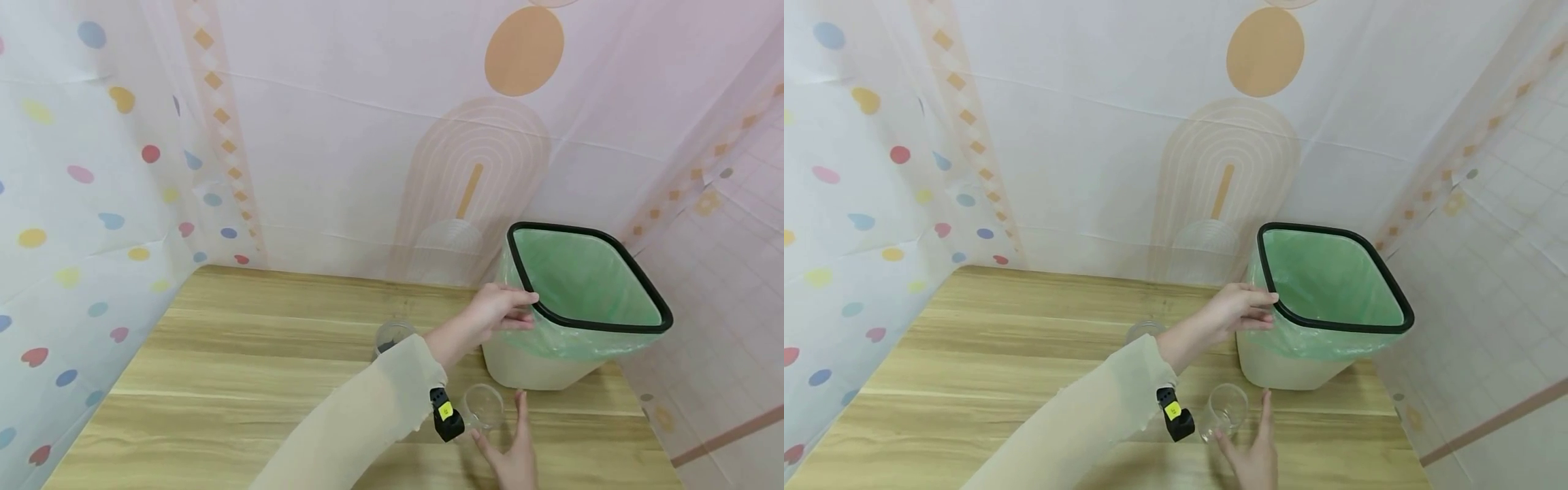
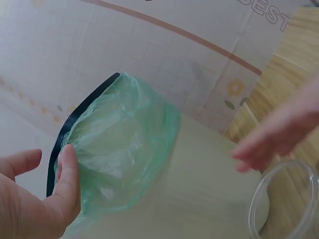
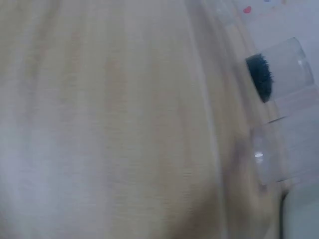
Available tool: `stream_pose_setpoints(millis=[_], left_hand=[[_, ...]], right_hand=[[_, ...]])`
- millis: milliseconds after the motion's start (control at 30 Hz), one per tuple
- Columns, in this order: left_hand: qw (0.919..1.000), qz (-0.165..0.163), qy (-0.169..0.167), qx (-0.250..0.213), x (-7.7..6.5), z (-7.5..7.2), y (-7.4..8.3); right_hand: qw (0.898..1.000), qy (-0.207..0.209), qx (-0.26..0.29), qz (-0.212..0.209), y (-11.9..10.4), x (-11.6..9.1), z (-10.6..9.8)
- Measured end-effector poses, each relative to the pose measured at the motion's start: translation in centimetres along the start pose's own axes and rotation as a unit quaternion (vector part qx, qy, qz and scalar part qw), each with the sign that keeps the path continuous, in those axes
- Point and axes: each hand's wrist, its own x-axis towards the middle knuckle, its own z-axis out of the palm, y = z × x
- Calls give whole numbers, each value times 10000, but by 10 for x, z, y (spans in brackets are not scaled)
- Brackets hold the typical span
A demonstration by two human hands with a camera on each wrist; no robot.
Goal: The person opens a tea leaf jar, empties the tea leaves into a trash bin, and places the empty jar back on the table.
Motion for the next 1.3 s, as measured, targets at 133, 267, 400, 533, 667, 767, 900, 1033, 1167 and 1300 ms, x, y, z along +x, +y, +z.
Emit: stream_pose_setpoints(millis=[133,267,400,533,667,767,900,1033,1167,1300], left_hand=[[9997,81,20,216,-4,-8,3],[9973,289,161,653,-9,-19,8],[9904,549,212,1249,-14,-33,9],[9841,746,91,1611,-19,-45,6],[9752,1015,-200,1957,-26,-56,3],[9653,1127,-407,2321,-31,-64,3],[9430,1302,-590,3005,-36,-76,4],[8945,1550,-614,4147,-40,-87,3],[8240,1743,-551,5363,-44,-97,0],[7701,1846,-403,6093,-46,-106,-6]], right_hand=[[9999,117,-26,-101,-12,5,-9],[9996,208,-32,-188,-25,10,-17],[9985,383,136,-370,-42,12,-21],[9954,447,423,-729,-64,11,-20],[9916,341,534,-1127,-85,9,-14],[9885,234,593,-1371,-92,8,-5],[9869,-91,714,-1447,-93,5,9],[9868,-498,708,-1369,-91,5,22],[9859,-825,816,-1203,-89,6,34],[9870,-984,828,-963,-84,10,45]])
